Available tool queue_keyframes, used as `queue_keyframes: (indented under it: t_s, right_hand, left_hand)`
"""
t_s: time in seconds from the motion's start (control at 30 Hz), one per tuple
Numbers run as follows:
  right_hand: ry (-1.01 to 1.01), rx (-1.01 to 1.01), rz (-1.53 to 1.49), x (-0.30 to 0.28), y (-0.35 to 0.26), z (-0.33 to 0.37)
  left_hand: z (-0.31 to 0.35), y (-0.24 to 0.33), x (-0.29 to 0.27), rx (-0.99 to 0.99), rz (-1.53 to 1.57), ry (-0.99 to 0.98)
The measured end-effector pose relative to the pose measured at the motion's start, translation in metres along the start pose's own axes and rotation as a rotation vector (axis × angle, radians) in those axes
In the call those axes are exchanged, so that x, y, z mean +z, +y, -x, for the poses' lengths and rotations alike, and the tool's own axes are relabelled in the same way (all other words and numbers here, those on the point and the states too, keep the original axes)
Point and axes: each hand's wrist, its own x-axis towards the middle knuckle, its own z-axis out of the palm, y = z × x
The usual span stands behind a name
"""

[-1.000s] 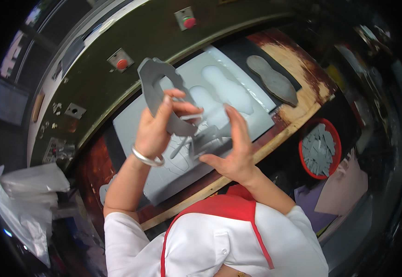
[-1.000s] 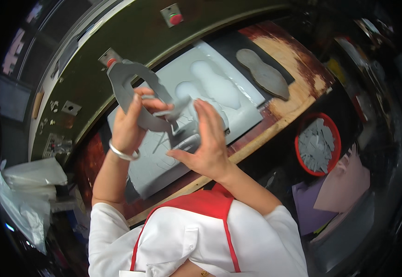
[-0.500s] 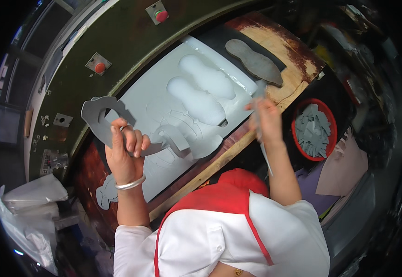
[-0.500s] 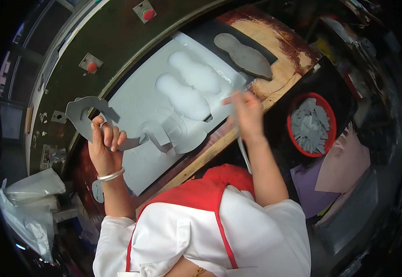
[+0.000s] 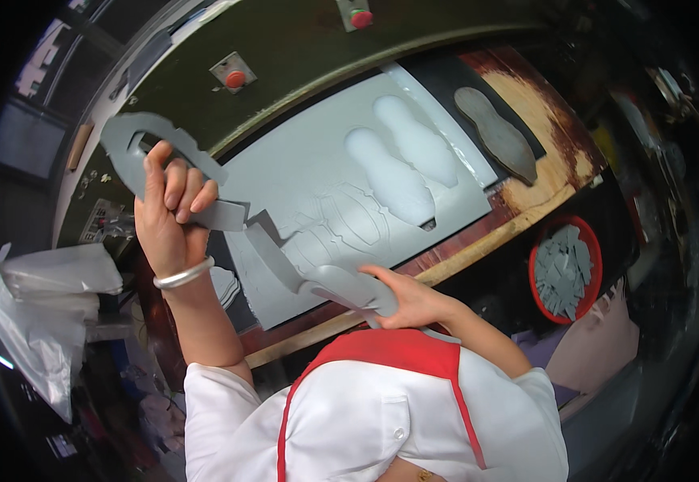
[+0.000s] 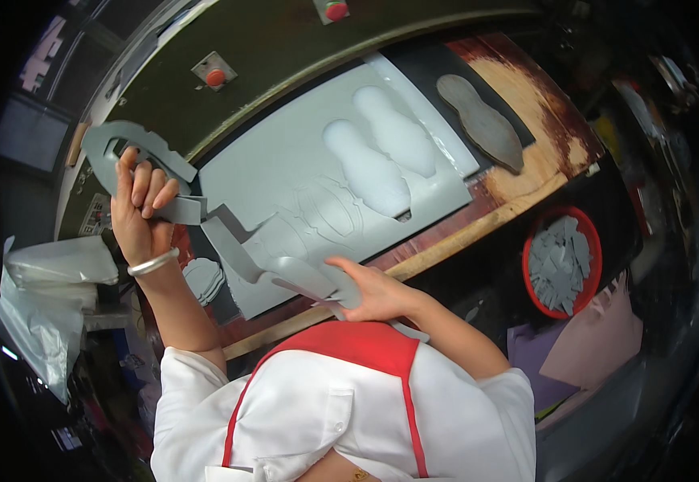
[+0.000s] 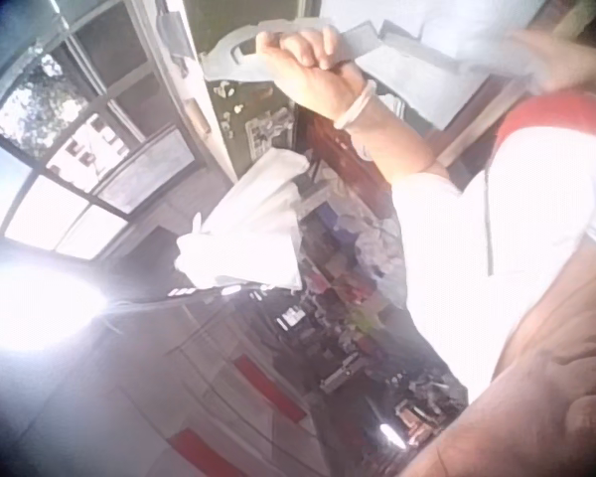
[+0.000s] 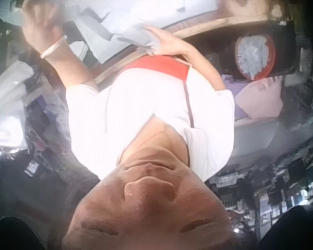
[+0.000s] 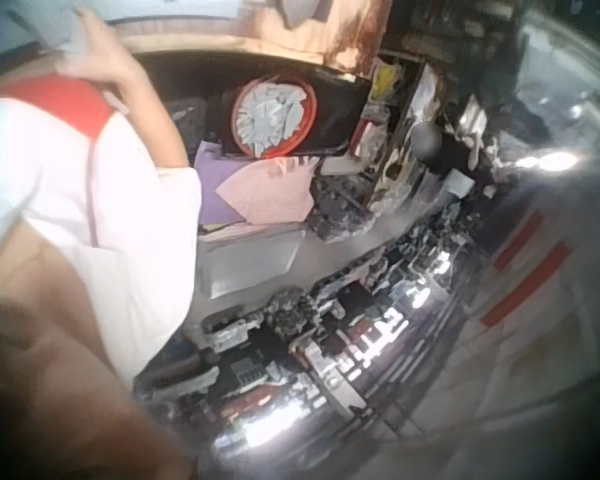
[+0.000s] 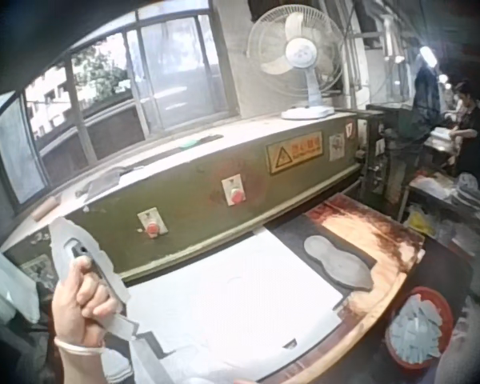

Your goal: The person places a shoe sole on a sheet of grey material, aligns it, and presses a button to cut the shape. They remove the cut sole, stack it with others, and repeat the process with new sheets and soles. The person also handles a template and stacks finished cutouts.

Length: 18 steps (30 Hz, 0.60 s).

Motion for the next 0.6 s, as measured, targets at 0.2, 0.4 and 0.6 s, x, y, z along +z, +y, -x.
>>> queue_keyframes:
  t_s: [0.2,0.4,0.6]
  right_hand:
    - [0.338,0.042,0.102,-0.054,0.023,0.071]
    - [1.368,-0.052,-0.16,-0.167,0.077,0.221]
    - [2.093,0.564,0.661,-0.28,0.119,0.348]
  left_hand:
    - [-0.022,0.042,0.01,0.063,-0.002,-0.084]
    - [-0.031,0.027,0.011,-0.032,-0.3,-0.138]
    - [-0.048,0.014,0.007,-0.188,-0.457,-0.2]
